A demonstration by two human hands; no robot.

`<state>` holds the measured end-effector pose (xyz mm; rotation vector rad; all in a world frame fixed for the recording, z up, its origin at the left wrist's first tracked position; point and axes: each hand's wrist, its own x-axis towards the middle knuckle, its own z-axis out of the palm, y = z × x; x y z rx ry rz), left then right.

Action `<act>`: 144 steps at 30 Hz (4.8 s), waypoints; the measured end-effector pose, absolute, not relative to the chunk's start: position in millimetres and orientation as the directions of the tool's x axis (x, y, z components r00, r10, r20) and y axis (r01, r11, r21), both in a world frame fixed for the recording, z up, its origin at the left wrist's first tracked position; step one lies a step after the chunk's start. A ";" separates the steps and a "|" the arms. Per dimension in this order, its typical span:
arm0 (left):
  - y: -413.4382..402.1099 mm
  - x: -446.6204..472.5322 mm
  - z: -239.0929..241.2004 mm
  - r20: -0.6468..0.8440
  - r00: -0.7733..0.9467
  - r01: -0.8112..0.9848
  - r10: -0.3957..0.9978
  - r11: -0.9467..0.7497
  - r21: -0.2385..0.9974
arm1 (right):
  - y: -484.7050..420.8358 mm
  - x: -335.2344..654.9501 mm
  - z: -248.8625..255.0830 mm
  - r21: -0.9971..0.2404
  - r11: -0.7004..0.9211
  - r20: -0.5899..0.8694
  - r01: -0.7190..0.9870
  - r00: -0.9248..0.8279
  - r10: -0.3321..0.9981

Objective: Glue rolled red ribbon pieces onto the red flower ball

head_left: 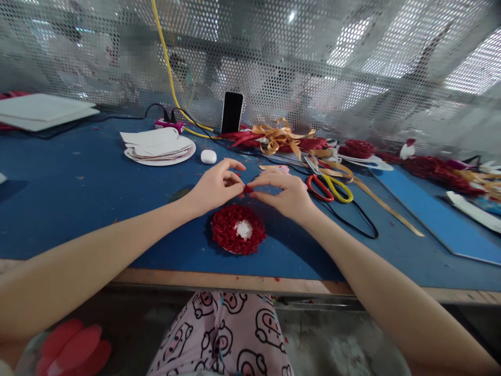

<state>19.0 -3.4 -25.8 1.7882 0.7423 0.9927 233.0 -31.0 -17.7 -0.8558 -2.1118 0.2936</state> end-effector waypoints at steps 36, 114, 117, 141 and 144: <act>-22.6 24.7 -20.0 0.355 0.342 -0.136 0.870 -0.328 0.935 | -48.9 217.3 -15.8 -0.557 0.760 0.771 0.334 -0.133 0.623; -5.5 10.4 -10.6 0.165 0.607 0.218 0.777 -0.363 0.906 | -44.4 225.0 -8.9 -0.228 0.825 0.703 0.517 -0.499 0.507; -3.2 10.7 -12.2 0.170 0.569 0.173 0.805 -0.319 0.932 | -46.0 225.5 -7.5 -0.286 0.792 0.677 0.539 -0.471 0.565; -4.1 4.8 -6.3 0.255 0.705 0.239 0.662 -0.561 0.793 | -45.8 227.0 -6.4 -0.306 0.754 0.714 0.581 -0.384 0.586; -3.4 -2.6 -1.7 0.303 0.833 0.180 0.463 -0.744 0.643 | -46.8 228.2 -1.6 -0.318 0.718 0.755 0.619 -0.292 0.587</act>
